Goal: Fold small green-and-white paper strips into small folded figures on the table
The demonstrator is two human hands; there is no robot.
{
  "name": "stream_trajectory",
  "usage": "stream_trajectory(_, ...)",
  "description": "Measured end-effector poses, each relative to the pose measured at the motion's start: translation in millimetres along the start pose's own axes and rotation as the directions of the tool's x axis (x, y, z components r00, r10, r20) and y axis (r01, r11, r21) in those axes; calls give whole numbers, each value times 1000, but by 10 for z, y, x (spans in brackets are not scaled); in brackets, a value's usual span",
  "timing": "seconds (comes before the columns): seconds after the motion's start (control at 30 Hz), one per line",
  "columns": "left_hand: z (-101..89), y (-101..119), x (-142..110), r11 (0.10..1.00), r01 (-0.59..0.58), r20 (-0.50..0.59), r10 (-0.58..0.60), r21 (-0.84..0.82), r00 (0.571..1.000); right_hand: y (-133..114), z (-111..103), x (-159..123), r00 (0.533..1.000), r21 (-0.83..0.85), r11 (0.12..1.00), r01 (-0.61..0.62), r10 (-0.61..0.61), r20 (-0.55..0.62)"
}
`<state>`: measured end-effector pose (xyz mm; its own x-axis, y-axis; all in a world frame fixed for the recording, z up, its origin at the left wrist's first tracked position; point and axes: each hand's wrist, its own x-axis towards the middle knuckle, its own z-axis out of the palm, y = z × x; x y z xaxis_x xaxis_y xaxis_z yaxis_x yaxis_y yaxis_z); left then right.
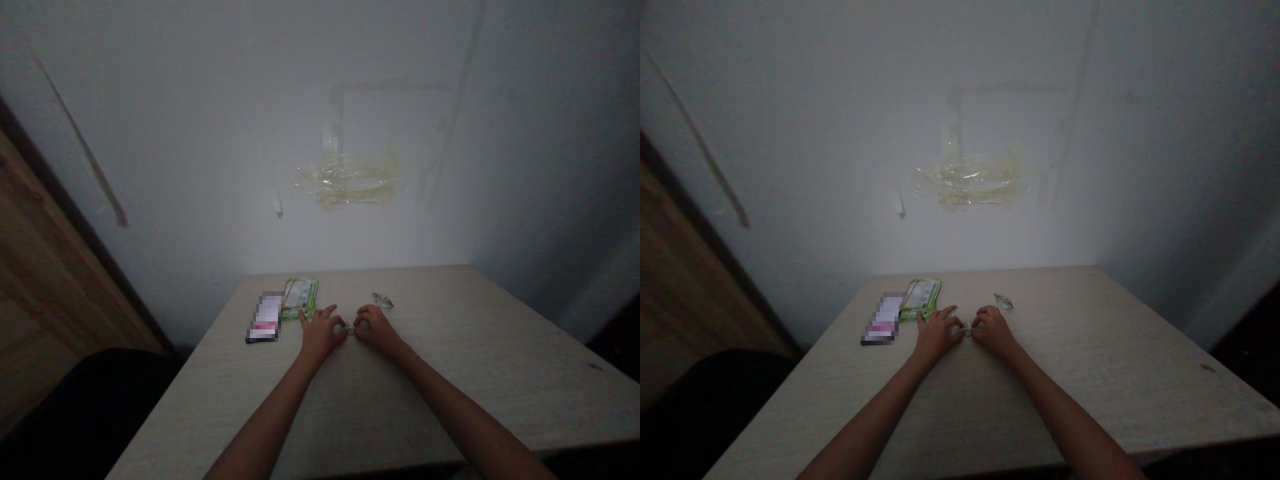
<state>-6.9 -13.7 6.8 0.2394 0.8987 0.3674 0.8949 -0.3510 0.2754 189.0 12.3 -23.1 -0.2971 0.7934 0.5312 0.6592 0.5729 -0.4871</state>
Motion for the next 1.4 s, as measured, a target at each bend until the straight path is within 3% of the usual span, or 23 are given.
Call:
stream_trajectory(0.53,-53,12,-29,999,33,69,-31,-25,997,-36,-32,-26,999,27,999,-16,15,31)
stream_trajectory(0.8,-55,20,-23,995,82,98,-77,-50,992,-33,-73,-21,1000,147,989,23,-25,15)
stream_trajectory(0.93,-50,27,-23,995,92,84,-87,-49,993,-57,-102,-16,999,278,960,-41,39,11)
stream_trajectory(1.1,-15,19,-30,994,100,49,-98,-42,994,-84,-108,-25,986,428,888,-165,137,96)
stream_trajectory(1.4,-16,-21,5,988,139,92,-132,-73,987,-171,-170,-26,971,396,888,-233,193,139)
